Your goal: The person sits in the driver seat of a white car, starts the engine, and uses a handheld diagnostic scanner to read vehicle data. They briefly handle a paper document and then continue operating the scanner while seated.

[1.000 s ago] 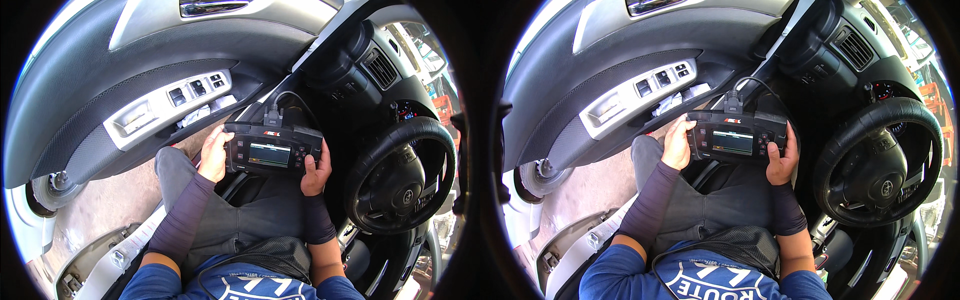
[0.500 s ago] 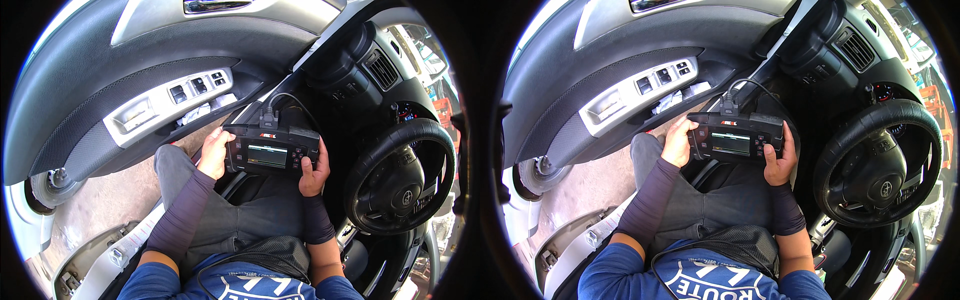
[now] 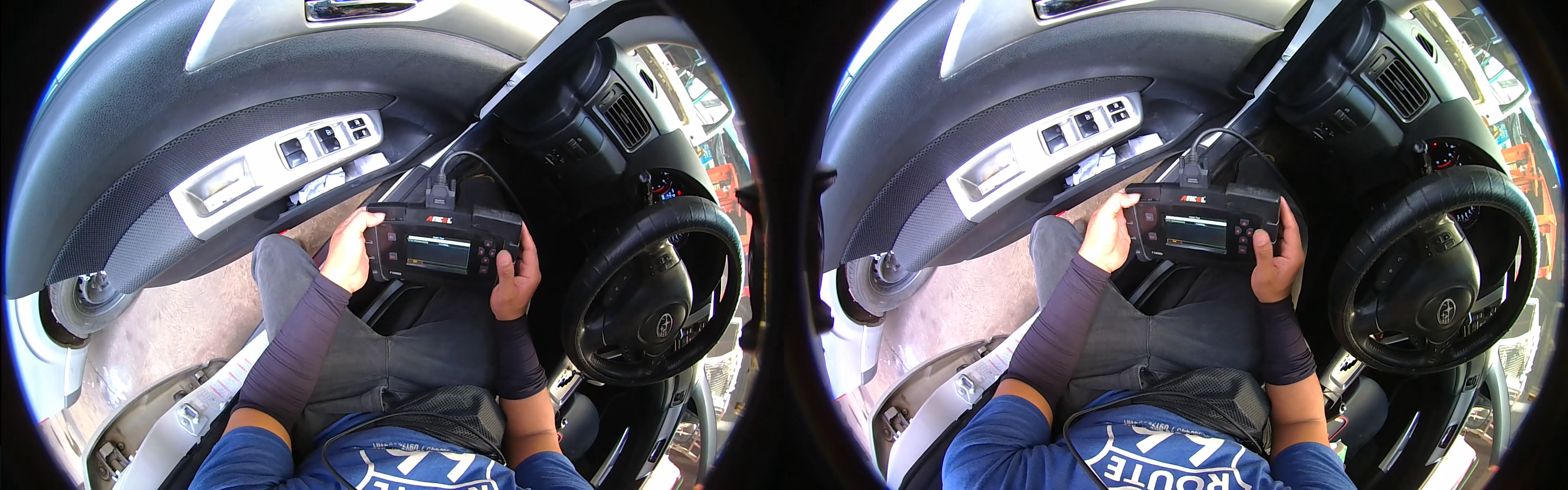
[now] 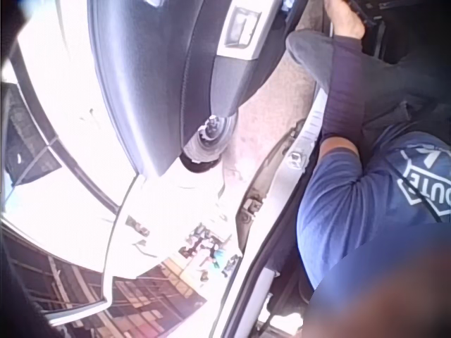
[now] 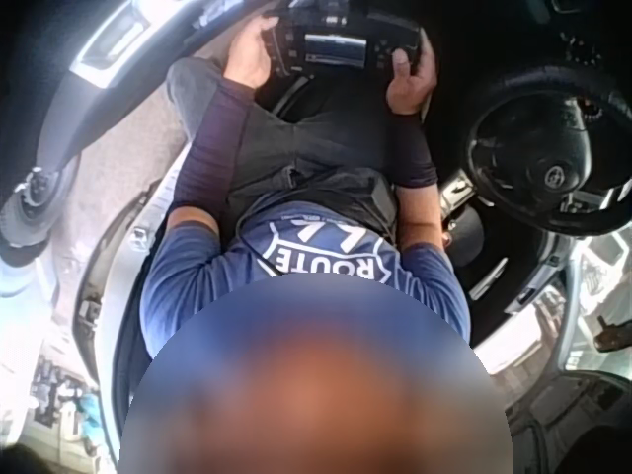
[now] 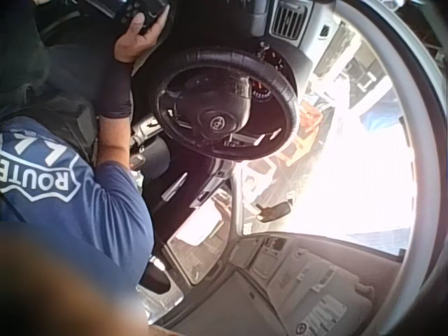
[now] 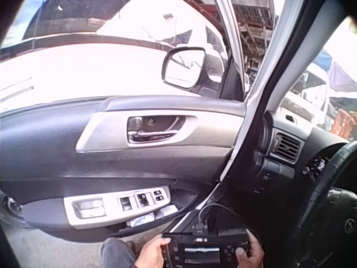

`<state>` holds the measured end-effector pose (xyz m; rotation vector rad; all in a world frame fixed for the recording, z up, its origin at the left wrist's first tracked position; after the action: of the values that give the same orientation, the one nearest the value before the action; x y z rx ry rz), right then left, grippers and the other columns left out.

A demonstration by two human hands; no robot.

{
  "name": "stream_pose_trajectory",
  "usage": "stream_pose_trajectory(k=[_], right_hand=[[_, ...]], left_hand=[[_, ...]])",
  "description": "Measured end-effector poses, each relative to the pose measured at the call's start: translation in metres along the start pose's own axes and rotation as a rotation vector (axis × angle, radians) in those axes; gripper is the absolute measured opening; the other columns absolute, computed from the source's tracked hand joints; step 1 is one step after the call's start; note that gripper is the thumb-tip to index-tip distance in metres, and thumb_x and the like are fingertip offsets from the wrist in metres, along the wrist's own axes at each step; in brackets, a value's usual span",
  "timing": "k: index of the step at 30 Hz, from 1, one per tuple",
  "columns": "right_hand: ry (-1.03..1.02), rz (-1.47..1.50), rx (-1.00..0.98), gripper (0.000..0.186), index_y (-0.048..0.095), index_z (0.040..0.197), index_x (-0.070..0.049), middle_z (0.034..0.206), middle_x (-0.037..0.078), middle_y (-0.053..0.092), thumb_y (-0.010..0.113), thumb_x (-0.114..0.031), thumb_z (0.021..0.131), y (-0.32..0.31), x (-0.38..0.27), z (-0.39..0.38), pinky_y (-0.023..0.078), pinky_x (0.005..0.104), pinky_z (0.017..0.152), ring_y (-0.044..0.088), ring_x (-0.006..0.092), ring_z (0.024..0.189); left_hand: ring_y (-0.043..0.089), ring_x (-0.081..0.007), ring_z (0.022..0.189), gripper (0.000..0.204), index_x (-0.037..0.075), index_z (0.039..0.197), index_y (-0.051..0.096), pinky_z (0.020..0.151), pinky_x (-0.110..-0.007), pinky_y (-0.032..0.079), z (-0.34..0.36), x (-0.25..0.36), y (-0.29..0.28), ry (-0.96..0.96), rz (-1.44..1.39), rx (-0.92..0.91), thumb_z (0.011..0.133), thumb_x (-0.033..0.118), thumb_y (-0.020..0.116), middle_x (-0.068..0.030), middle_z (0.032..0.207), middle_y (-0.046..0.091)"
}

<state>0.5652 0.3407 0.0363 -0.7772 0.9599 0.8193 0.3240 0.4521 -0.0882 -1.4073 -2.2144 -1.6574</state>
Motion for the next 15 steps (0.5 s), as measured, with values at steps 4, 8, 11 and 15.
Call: stream_pose_trajectory(k=[4,8,11,15], right_hand=[[0.06,0.111,0.036,0.061,0.041,0.153,0.009,0.139,0.015,0.062,0.062,-0.022,0.105,-0.006,0.012,0.002,0.045,0.0324,0.11,0.061,0.0191,0.124],[0.053,0.07,0.041,0.06,0.042,0.153,0.008,0.139,0.015,0.062,0.062,-0.021,0.105,-0.004,0.011,0.003,0.045,0.0317,0.11,0.061,0.0184,0.124],[0.065,-0.005,0.024,0.06,0.042,0.153,0.008,0.138,0.015,0.062,0.063,-0.02,0.104,0.004,0.006,0.003,0.045,0.0328,0.11,0.061,0.0193,0.125],[-0.047,-0.443,-0.073,0.062,0.042,0.152,0.009,0.136,0.019,0.064,0.065,-0.019,0.102,0.021,-0.02,0.001,0.044,0.0351,0.11,0.061,0.0232,0.125]], left_hand=[[0.068,-0.0162,0.103,0.016,0.008,0.112,0.064,0.096,-0.035,0.05,0.015,0.007,-0.016,0.224,-0.033,0.027,0.1,0.016,0.056,-0.0056,0.112,0.073],[0.067,-0.0149,0.104,0.021,0.008,0.108,0.07,0.09,-0.031,0.048,0.022,0.017,-0.059,0.4,0.38,0.26,0.103,0.017,0.052,-0.0057,0.113,0.074],[0.066,-0.0143,0.101,0.022,0.008,0.101,0.072,0.087,-0.031,0.047,0.03,0.014,-0.09,0.316,0.45,0.338,0.103,0.019,0.053,-0.0054,0.108,0.074],[0.065,-0.0145,0.094,0.027,0.008,0.099,0.072,0.083,-0.031,0.046,0.04,-0.003,-0.109,0.169,0.47,0.397,0.105,0.028,0.054,-0.004,0.103,0.074]])
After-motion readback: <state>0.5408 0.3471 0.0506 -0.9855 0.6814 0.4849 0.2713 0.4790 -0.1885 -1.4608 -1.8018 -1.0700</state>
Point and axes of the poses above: each hand's wrist, its own z-axis towards the middle knuckle, its own y-axis out of the palm, x = y × z, the point moved 10 cm from there along z, towards the middle knuckle
